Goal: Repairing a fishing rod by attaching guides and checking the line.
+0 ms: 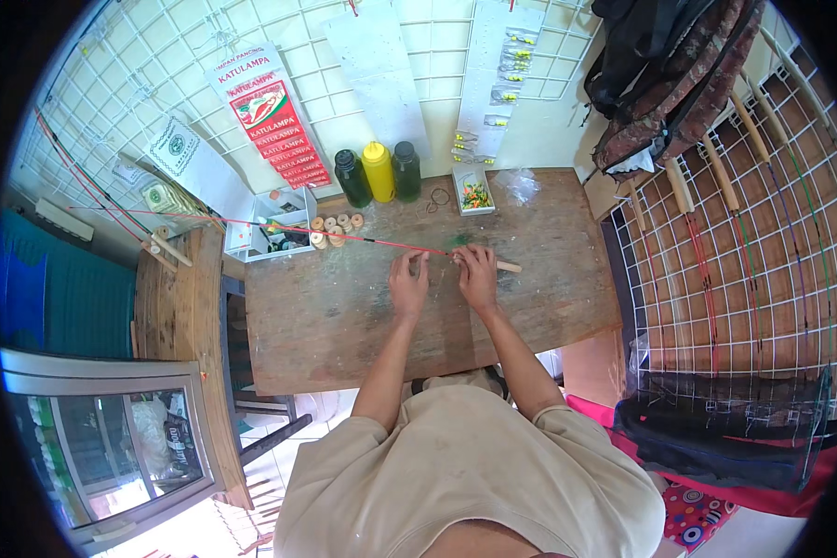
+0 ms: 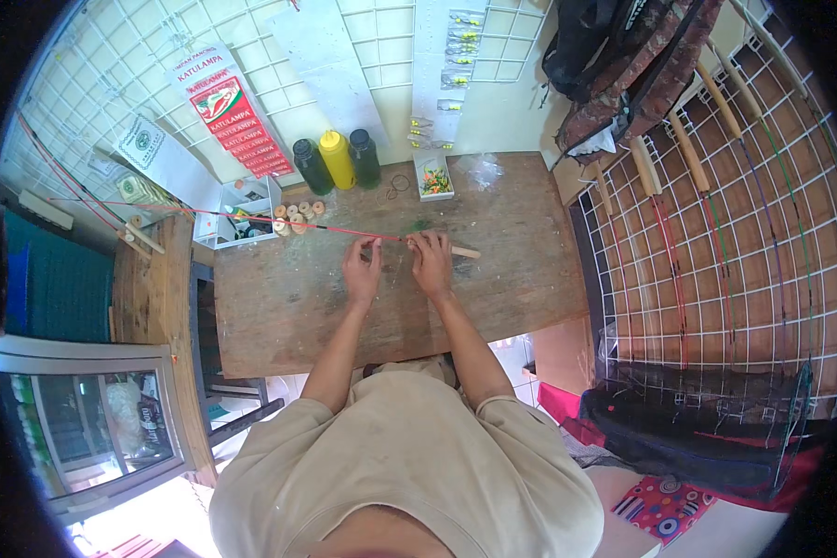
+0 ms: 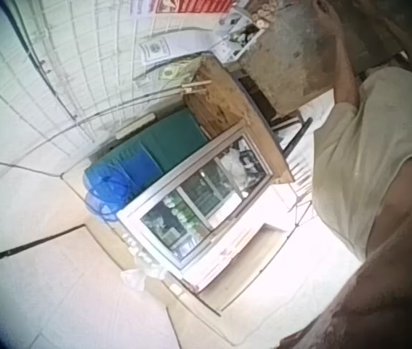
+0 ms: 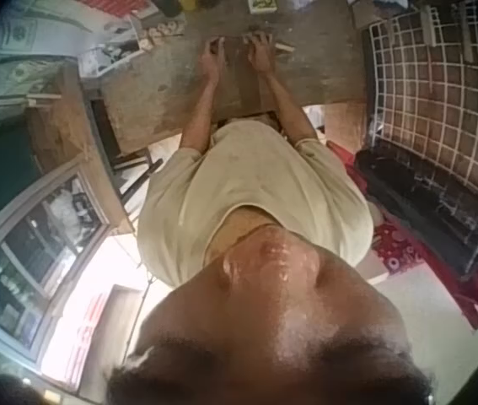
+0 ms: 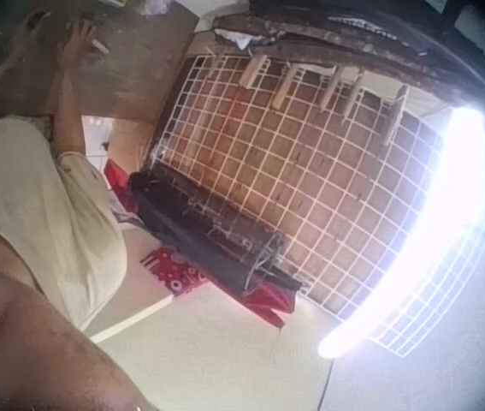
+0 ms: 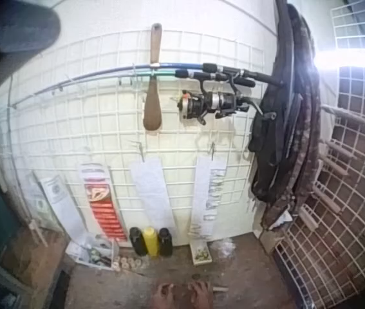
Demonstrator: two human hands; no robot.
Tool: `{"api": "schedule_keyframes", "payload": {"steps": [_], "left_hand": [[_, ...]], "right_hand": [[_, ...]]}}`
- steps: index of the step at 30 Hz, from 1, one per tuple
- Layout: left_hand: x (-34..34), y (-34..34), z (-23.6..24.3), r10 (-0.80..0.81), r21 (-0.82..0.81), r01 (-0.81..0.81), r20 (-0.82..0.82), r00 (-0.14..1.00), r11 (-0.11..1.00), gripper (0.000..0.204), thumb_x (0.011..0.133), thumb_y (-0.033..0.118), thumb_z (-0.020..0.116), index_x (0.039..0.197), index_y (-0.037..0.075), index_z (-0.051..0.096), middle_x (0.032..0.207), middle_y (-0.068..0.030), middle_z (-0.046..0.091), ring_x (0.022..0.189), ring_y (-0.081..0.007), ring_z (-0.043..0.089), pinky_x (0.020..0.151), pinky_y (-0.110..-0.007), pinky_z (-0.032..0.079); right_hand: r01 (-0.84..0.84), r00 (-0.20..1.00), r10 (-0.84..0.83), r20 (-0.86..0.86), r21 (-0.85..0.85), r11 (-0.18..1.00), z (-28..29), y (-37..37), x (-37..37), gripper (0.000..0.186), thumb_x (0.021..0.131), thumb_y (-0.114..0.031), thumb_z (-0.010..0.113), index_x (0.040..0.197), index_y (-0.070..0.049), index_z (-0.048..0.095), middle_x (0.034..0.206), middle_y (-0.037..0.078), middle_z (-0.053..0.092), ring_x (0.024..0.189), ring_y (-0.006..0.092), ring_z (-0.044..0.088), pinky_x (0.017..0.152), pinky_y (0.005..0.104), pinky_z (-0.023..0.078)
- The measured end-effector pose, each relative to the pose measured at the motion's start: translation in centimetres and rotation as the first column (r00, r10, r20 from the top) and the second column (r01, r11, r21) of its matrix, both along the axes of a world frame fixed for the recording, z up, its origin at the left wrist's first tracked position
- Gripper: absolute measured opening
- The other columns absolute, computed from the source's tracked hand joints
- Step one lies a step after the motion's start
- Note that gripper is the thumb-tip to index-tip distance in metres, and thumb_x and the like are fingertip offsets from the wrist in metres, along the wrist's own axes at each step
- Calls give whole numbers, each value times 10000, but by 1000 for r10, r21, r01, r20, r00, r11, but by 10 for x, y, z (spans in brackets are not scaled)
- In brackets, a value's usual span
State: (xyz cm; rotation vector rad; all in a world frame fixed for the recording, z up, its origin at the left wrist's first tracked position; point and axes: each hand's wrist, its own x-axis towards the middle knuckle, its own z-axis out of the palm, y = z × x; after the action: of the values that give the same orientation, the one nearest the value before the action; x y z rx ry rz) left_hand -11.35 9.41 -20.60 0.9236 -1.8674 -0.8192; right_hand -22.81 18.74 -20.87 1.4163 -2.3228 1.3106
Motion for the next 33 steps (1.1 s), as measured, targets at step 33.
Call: {"api": "schedule_keyframes", "payload": {"steps": [33], "left_hand": [[-1, 39, 94, 43, 51, -29, -314, 948, 998, 135, 834, 76, 674, 959, 24, 674, 913, -88, 653, 754, -127, 594, 657, -253, 466]], "right_hand": [[-78, 977, 119, 179, -220, 972, 59, 17, 36, 251, 793, -44, 635, 1042, -75, 629, 998, 104, 576, 969, 275, 512, 816, 356, 437]]}}
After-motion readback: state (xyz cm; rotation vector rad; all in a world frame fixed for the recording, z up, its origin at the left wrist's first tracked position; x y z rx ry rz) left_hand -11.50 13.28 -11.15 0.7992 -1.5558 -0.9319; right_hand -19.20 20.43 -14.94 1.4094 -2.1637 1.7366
